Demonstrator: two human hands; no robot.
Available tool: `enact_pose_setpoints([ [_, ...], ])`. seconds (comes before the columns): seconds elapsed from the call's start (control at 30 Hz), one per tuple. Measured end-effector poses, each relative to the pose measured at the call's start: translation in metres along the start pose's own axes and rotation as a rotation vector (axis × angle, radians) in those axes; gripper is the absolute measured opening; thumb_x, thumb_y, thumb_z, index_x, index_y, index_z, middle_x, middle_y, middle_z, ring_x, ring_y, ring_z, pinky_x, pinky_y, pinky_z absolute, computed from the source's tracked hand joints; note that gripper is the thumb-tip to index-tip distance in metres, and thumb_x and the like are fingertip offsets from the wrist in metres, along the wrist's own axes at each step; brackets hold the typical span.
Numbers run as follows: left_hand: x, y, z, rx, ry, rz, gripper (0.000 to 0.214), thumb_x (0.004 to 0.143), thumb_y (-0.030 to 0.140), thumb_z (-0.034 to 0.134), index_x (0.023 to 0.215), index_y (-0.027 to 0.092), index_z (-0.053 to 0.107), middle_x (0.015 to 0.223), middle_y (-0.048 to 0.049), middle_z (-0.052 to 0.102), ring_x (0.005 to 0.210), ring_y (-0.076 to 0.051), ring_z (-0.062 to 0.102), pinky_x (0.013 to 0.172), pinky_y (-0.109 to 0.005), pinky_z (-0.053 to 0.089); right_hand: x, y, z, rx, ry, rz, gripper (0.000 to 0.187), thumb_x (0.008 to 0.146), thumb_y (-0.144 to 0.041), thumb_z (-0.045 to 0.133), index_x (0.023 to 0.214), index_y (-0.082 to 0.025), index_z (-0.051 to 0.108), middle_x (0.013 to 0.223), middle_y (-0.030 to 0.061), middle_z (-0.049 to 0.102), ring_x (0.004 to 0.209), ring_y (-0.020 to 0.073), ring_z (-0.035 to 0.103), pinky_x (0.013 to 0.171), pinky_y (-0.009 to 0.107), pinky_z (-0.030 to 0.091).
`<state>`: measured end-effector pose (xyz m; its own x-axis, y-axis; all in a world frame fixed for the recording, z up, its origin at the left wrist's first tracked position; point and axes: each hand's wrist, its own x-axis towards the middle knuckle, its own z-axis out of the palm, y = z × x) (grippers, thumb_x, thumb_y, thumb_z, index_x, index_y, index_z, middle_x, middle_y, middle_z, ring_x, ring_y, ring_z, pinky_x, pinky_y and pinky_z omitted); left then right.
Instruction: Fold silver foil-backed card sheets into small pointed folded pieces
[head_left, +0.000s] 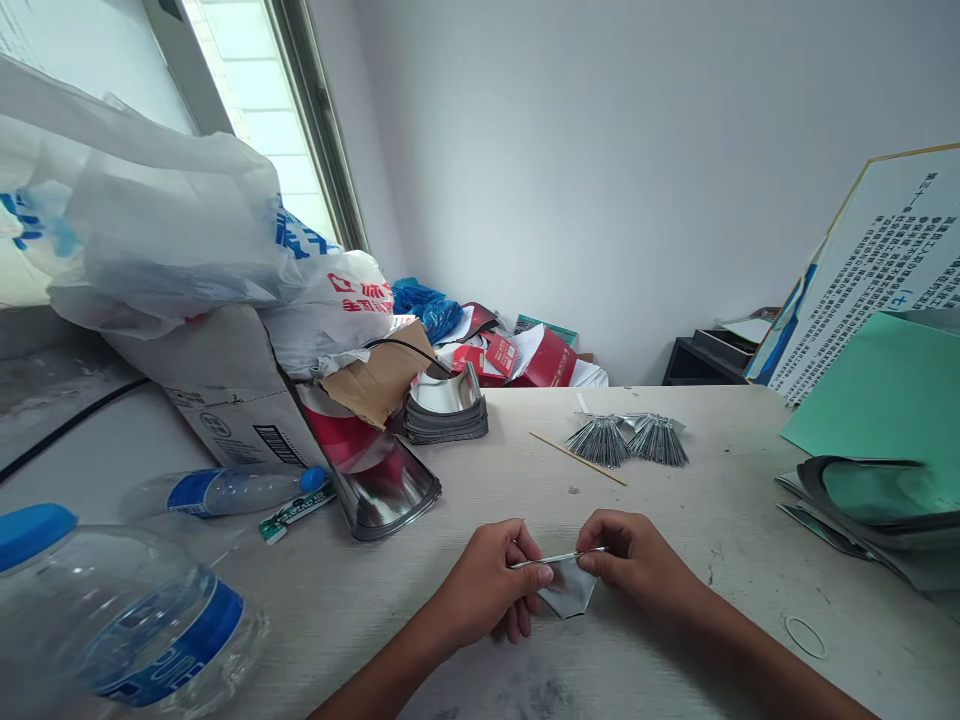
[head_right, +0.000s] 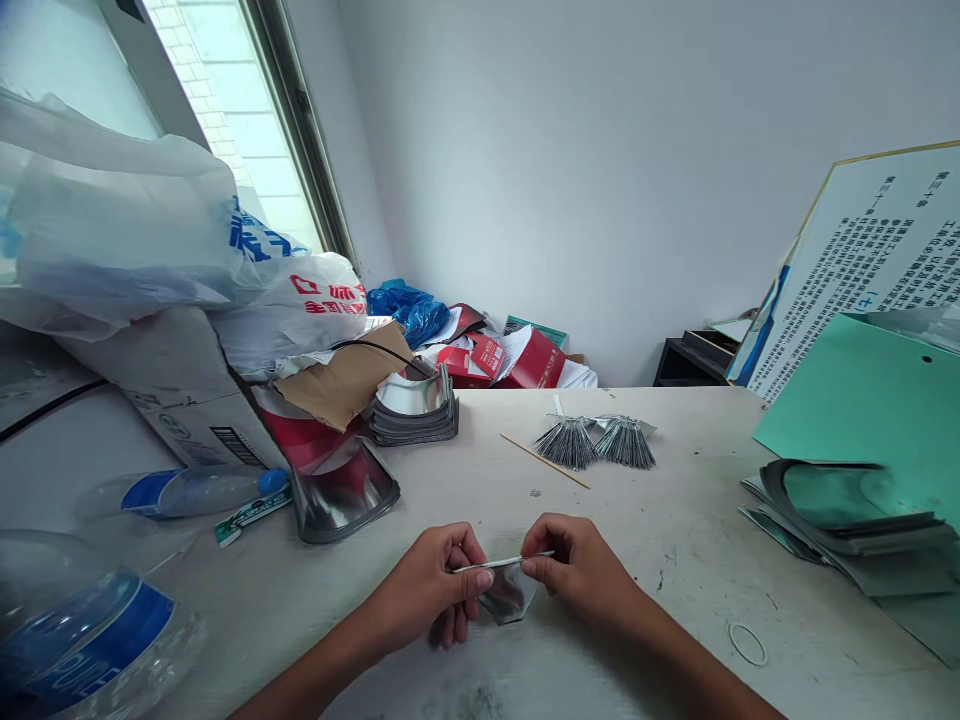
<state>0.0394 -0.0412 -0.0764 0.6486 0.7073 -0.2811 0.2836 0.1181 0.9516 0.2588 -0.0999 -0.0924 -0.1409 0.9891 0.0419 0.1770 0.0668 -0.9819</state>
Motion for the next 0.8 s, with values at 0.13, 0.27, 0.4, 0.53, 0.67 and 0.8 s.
enact_pose_setpoints([
  [0.13, -0.0003, -0.0003, 0.0008, -0.031, 0.003, -0.016, 0.032, 0.077, 0.041, 0.069, 0.082, 0.018, 0.048, 0.055, 0.0023, 0.062, 0.038, -0.014, 0.058, 0.03, -0.018, 0.039, 0.001, 0.0003, 0.0003, -0.002, 0.006, 0.007, 0.014, 0.081, -0.028, 0.069, 0.082, -0.015, 0.065, 0.069, -0.0004, 0.058, 0.057, 0.0112, 0.051, 0.053, 0.023, 0.038],
  [0.27, 0.0, -0.0012, 0.0023, -0.054, 0.008, -0.036, 0.034, 0.074, 0.043, 0.07, 0.081, 0.018, 0.048, 0.053, 0.002, 0.061, 0.037, -0.015, 0.057, 0.029, -0.019, 0.039, 0.0014, -0.0015, -0.0006, -0.045, 0.013, 0.025, 0.017, 0.083, -0.031, 0.067, 0.083, -0.014, 0.067, 0.069, 0.0003, 0.059, 0.056, 0.0114, 0.051, 0.052, 0.023, 0.038],
  [0.4, 0.0004, -0.0017, 0.0034, -0.038, -0.004, -0.076, 0.037, 0.074, 0.048, 0.069, 0.08, 0.019, 0.048, 0.052, 0.0013, 0.062, 0.037, -0.015, 0.057, 0.028, -0.019, 0.039, 0.0014, -0.0027, -0.0034, -0.09, 0.013, 0.032, 0.019, 0.083, -0.033, 0.066, 0.084, -0.015, 0.069, 0.071, 0.0011, 0.061, 0.055, 0.0119, 0.052, 0.052, 0.024, 0.039],
  [0.53, 0.0, -0.0016, 0.0039, 0.004, -0.026, -0.094, 0.038, 0.075, 0.051, 0.067, 0.08, 0.019, 0.048, 0.052, 0.0012, 0.061, 0.036, -0.015, 0.057, 0.027, -0.018, 0.036, 0.0019, -0.0028, -0.0058, -0.128, 0.01, 0.035, 0.02, 0.083, -0.035, 0.065, 0.081, -0.015, 0.068, 0.069, 0.001, 0.06, 0.055, 0.0121, 0.049, 0.051, 0.024, 0.037],
  [0.67, -0.0014, -0.0009, 0.0027, 0.064, -0.02, -0.075, 0.033, 0.079, 0.048, 0.062, 0.08, 0.019, 0.047, 0.052, 0.0018, 0.06, 0.036, -0.014, 0.054, 0.027, -0.018, 0.035, 0.0024, -0.0027, -0.0054, -0.153, 0.002, 0.008, 0.02, 0.085, -0.034, 0.064, 0.079, -0.016, 0.065, 0.07, 0.0009, 0.06, 0.06, 0.0128, 0.049, 0.055, 0.024, 0.037],
  [0.8, -0.0051, 0.0028, -0.0002, 0.224, -0.012, -0.007, 0.026, 0.085, 0.043, 0.057, 0.081, 0.019, 0.05, 0.056, 0.0041, 0.057, 0.04, -0.011, 0.052, 0.035, -0.018, 0.035, 0.0014, -0.0033, -0.0018, -0.138, -0.052, -0.046, 0.015, 0.083, -0.031, 0.066, 0.082, -0.016, 0.065, 0.074, 0.0014, 0.061, 0.067, 0.014, 0.051, 0.06, 0.024, 0.038],
])
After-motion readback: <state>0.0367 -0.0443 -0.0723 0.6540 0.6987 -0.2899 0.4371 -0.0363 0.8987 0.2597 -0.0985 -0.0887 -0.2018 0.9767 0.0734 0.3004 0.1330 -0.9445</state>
